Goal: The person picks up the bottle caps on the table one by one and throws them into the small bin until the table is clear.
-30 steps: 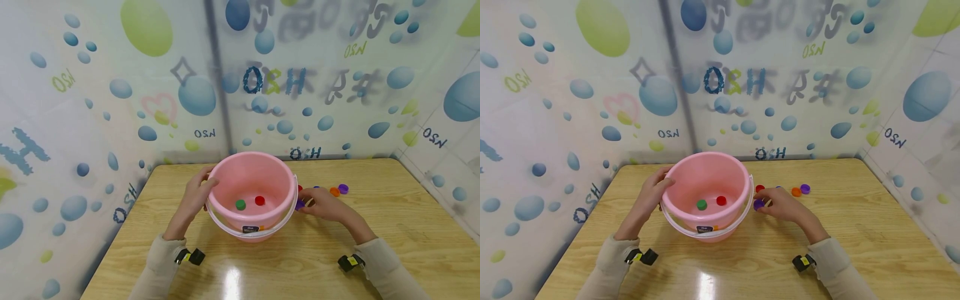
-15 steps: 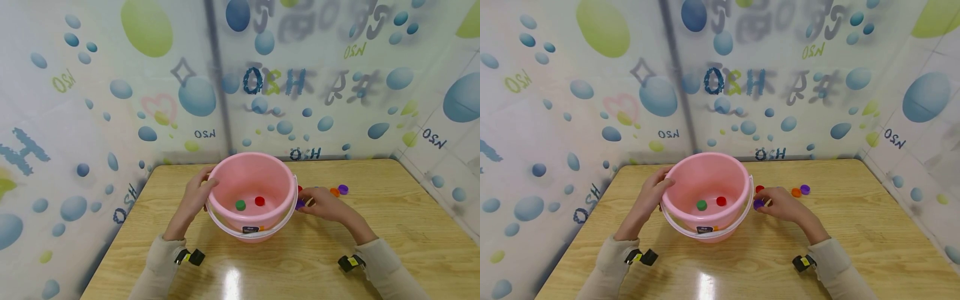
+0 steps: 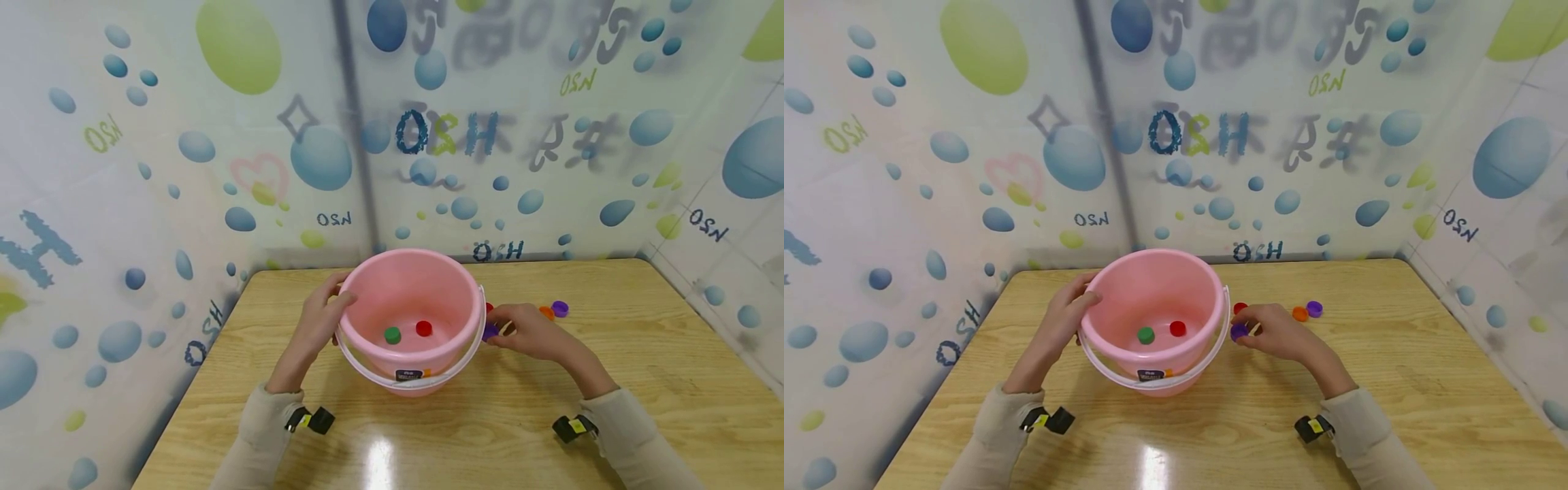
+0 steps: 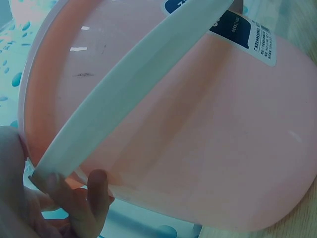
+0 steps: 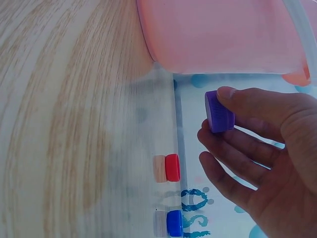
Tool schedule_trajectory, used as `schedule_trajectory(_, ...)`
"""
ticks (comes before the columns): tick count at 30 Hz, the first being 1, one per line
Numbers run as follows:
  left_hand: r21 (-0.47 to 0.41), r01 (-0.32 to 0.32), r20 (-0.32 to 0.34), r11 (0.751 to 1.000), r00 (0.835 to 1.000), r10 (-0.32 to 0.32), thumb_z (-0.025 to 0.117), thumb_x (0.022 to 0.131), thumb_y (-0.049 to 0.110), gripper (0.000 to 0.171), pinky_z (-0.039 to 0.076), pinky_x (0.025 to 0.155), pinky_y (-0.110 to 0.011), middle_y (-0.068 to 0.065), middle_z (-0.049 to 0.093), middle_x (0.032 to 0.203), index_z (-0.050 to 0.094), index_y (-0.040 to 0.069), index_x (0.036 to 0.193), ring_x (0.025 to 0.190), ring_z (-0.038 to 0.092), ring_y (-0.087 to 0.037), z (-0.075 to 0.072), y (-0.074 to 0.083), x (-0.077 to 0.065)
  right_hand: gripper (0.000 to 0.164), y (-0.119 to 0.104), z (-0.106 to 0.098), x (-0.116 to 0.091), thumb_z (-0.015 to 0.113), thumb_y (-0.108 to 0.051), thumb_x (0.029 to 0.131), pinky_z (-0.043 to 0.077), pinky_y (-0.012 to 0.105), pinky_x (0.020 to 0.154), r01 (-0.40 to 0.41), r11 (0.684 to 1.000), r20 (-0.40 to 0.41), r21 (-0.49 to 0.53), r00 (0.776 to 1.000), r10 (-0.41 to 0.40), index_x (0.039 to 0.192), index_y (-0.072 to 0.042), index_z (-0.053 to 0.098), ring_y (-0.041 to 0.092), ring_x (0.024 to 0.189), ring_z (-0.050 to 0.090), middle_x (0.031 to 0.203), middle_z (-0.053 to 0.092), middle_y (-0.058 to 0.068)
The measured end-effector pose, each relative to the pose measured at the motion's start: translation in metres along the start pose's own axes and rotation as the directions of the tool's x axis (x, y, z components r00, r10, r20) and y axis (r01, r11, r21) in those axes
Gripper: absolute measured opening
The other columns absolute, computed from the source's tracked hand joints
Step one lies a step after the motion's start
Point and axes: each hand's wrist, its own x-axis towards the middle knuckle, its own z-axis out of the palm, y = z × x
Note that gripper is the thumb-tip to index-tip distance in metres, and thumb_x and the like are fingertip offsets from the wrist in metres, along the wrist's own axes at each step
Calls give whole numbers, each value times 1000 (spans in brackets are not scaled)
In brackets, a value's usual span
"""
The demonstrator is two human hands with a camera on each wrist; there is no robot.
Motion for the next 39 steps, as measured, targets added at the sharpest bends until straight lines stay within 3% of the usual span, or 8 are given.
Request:
schedule_trajectory(27,11,12,1,1000,1000,-12,56,101,32,44,47,42,-29,-17,60,119,56,23,144,50,55,-20,0,1,-1,31,-3,-3,-1,77,-15,92,57,19,76,-1,1000,-5,-26,1000,1,122,-8,72,15,94,70,107,75,2)
schedule_trajectory(39,12,10,0,1000,1000,-10,56,100,32,45,48,42,-29,-17,60,119,56,23,144,50,55,-21,1,0,0,30,-4,-5,-2,76,-14,92,59,23,76,19,1000,-8,-21,1000,-20,121,-8,72,14,93,70,106,75,2)
